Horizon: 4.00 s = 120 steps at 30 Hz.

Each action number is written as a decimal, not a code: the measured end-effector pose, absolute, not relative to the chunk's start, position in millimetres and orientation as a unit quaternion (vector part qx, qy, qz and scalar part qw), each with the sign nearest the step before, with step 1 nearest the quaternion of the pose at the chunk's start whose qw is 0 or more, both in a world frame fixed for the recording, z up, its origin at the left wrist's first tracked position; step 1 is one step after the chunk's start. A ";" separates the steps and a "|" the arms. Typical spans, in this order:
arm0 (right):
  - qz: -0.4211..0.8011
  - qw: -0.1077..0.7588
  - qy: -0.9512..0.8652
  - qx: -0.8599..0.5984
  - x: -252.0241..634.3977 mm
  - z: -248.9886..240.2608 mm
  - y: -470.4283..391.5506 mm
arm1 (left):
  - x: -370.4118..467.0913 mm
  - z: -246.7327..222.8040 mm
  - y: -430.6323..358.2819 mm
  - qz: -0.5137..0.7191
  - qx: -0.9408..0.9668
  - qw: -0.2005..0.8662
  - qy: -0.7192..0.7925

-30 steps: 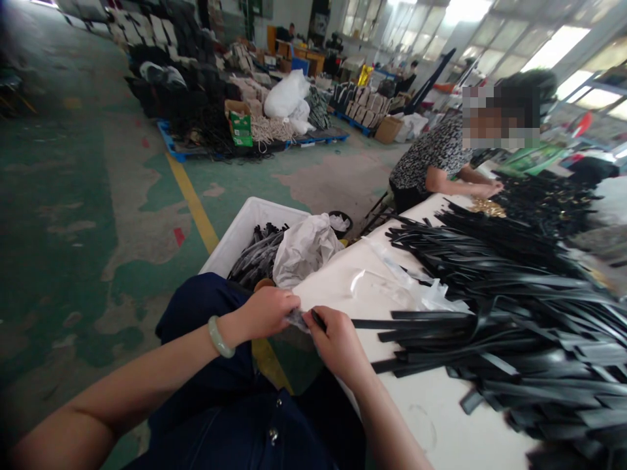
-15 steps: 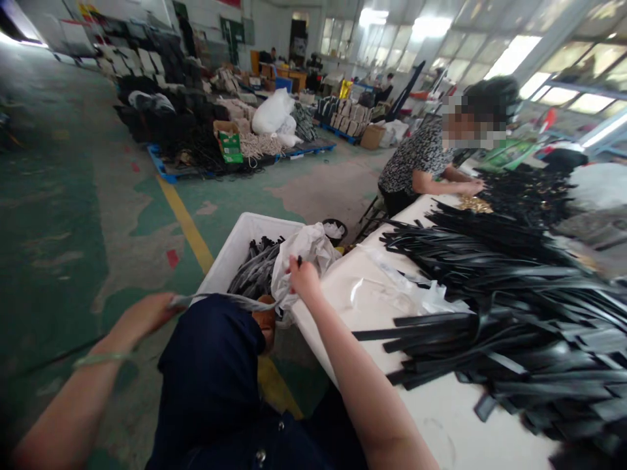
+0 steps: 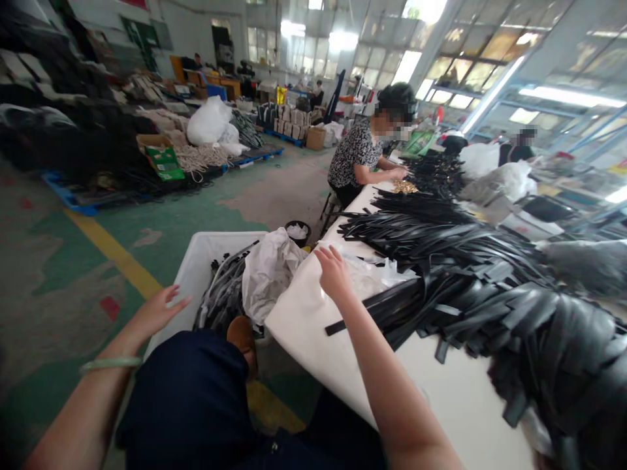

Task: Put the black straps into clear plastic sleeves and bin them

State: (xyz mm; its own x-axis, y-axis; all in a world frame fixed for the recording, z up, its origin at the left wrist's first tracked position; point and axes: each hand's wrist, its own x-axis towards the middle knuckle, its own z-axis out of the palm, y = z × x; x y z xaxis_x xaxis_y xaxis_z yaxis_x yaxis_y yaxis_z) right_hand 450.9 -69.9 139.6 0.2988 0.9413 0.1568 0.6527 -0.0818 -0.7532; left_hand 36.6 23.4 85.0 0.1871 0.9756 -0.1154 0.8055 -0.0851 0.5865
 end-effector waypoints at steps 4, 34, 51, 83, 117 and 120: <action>0.121 0.317 -0.592 -0.731 490.7 119.8 -129.1 | 96.8 139.2 -4.3 0.133 0.797 0.382 0.449; 0.780 0.481 -0.201 -0.345 385.2 96.7 -329.9 | 201.7 127.5 -156.2 0.539 0.169 0.740 0.366; -0.019 0.246 -0.573 -0.781 544.0 97.7 -313.5 | 184.3 180.2 -137.3 0.431 0.713 0.370 0.411; 0.194 0.226 -0.693 -0.656 407.5 211.5 -279.4 | 214.9 163.9 -172.5 0.189 0.799 0.499 0.278; 0.150 -0.036 -0.782 -0.603 413.8 217.9 -258.4 | 232.7 150.4 -162.8 0.143 0.851 0.467 0.194; 0.154 -0.049 -0.792 -0.589 412.1 214.2 -255.4 | 234.3 151.3 -164.1 0.137 0.864 0.454 0.171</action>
